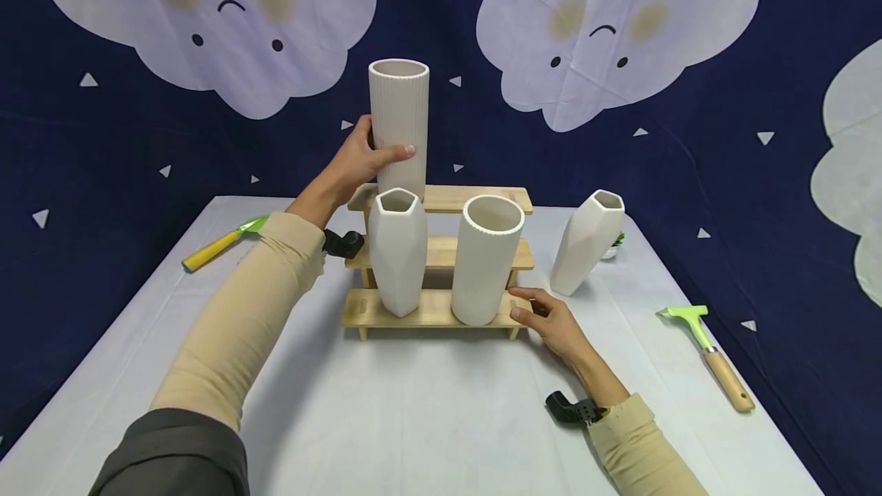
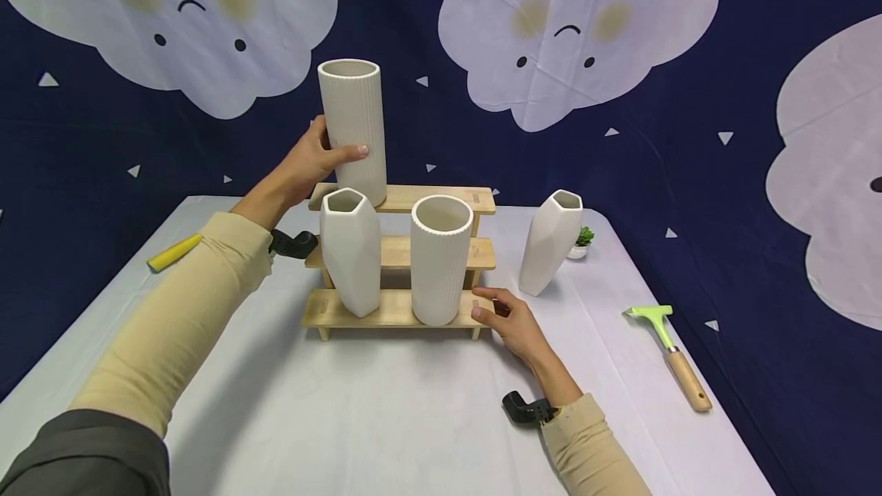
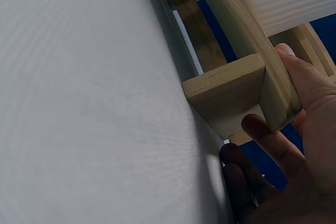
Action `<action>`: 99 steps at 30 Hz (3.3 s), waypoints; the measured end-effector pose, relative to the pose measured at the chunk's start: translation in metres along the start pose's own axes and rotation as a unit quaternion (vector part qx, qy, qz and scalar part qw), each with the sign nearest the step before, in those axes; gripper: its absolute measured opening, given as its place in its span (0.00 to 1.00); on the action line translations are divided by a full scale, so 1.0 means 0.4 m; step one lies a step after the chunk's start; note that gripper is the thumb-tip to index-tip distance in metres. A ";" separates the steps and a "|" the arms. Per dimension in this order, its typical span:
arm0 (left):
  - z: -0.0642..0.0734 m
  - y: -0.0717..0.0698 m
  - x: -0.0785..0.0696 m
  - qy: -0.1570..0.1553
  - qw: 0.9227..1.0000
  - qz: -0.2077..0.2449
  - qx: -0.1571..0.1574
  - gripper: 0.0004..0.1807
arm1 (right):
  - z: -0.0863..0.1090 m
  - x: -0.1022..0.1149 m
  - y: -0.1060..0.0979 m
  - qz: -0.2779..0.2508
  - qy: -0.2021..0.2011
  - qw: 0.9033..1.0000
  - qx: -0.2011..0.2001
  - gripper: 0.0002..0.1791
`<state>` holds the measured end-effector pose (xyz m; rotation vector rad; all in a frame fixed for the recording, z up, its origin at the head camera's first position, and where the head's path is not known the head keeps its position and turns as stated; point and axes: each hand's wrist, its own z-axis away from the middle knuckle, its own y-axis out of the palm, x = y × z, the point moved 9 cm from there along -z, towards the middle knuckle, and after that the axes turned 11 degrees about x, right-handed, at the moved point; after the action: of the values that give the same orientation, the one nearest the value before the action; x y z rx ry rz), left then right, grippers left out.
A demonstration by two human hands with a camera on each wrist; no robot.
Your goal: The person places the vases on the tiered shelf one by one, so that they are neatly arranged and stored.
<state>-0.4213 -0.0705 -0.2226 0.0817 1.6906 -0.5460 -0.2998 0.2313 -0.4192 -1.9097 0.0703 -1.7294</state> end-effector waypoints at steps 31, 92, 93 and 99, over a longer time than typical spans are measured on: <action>0.099 -0.068 0.069 -0.033 0.999 -0.023 -0.008 0.47 | -0.015 -0.046 -0.004 0.004 -0.006 1.000 -0.008 0.24; 0.418 0.052 0.410 -0.092 0.995 -0.025 -0.038 0.27 | -0.017 -0.056 -0.009 0.020 0.002 1.000 -0.014 0.24; 0.419 0.056 0.414 -0.094 0.995 -0.026 -0.035 0.27 | -0.017 -0.056 -0.009 0.020 0.002 1.000 -0.014 0.24; 0.419 0.083 0.435 -0.104 0.994 -0.026 -0.017 0.27 | -0.015 -0.052 -0.009 0.020 0.006 1.000 -0.014 0.25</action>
<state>-0.2918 -0.1508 -0.4130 -0.0432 1.5017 -0.5444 -0.3100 0.2405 -0.4364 -1.9050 0.1371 -1.7221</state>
